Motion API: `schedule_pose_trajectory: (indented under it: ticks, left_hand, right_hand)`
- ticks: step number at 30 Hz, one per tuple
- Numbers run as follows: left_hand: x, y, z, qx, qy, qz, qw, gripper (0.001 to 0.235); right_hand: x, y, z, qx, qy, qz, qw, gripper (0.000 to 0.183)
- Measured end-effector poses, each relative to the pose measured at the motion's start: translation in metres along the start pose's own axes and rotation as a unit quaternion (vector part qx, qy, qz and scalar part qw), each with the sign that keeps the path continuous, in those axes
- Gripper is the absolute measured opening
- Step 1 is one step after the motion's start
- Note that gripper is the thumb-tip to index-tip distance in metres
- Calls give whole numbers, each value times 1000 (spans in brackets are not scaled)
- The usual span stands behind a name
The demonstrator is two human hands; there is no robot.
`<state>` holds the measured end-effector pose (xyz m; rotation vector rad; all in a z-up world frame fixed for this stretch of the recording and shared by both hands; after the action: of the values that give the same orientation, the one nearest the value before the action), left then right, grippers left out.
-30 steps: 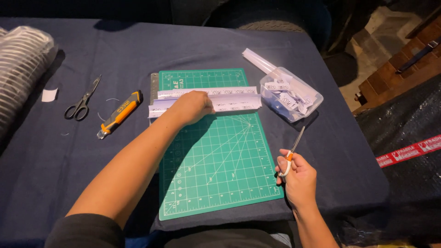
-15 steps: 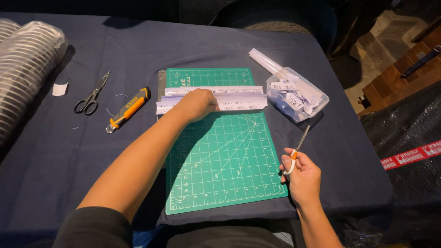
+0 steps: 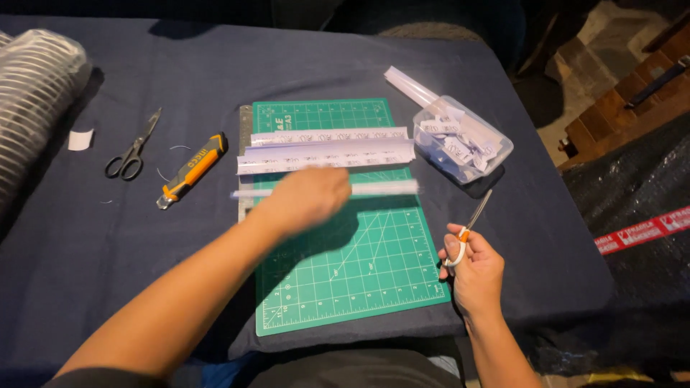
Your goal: Cutting individual labels from a printed paper strip using scissors on a cutting mat.
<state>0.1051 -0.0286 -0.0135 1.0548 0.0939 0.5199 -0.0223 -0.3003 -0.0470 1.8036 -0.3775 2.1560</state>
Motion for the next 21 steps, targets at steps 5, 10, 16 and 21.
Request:
schedule_pose_trajectory:
  ticks: [5,10,16,21]
  left_hand:
    - [-27,3,-29,71,53,-46,995,14]
    - [-21,-6,-13,54,179,-106,977,29]
    - [-36,-33,5,3,199,-78,977,25]
    - [-40,-34,1,-6,187,-94,978,16]
  right_hand:
    - [-15,1,4,15,-19,-1,1000,31]
    - [-11,-4,4,38,-25,9,999,39]
    - [-6,-5,3,44,-13,25,999,42]
    - [-2,-6,2,49,-10,18,999,42]
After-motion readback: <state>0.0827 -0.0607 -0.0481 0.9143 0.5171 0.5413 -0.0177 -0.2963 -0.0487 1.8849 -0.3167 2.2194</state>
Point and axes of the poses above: each hand's wrist, its own z-axis towards the middle knuckle, its own y-axis out of the back of the hand, x = y × z, the point moved 7 cm from there along z, towards the middle knuckle, and after that the axes turned 3 degrees about x, right-handed, at the moved point
